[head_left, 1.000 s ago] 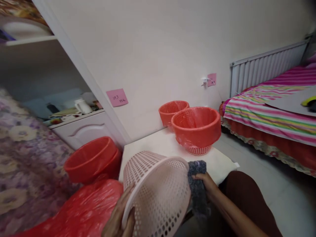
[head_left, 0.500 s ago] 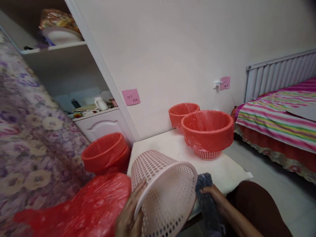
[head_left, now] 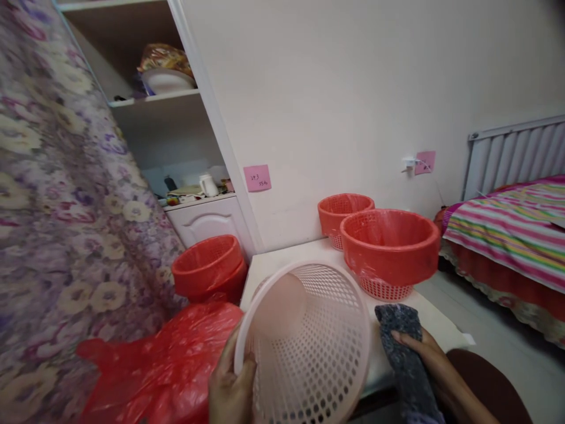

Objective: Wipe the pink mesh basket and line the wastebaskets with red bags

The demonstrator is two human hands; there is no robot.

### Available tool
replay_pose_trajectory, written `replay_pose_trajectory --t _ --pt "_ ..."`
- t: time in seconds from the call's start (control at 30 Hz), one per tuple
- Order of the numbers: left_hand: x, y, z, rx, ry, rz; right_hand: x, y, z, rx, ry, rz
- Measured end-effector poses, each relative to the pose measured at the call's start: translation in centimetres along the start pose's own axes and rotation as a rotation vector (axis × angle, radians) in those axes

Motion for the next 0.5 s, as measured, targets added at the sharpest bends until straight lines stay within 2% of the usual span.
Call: replay_pose_trajectory --t 0.1,0.23,0.33,0.5 --pt "-0.6 -0.4 -0.6 0.007 0.027 0.008 -0.9 -1.9 2.1 0.027 -0.066 0.025" --pt "-2.9 -1.2 -1.7 -0.124 0.048 0.096 -3.2 -3.5 3.2 0.059 -0.042 0.181" --pt "-5.1 -2.1 -2.3 -0.242 0.087 0.205 -4.9 -3.4 2.4 0.068 0.047 0.287" --pt "-7.1 -3.8 -2.2 -0.555 0.189 0.343 -7.2 -1.6 -1.3 0.008 0.124 0.336"
Point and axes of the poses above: each hand's wrist, its own y-axis towards the middle knuckle, its own x-axis out of the back of the hand, z = x × y, the point moved 4 cm from there along y, towards the middle knuckle
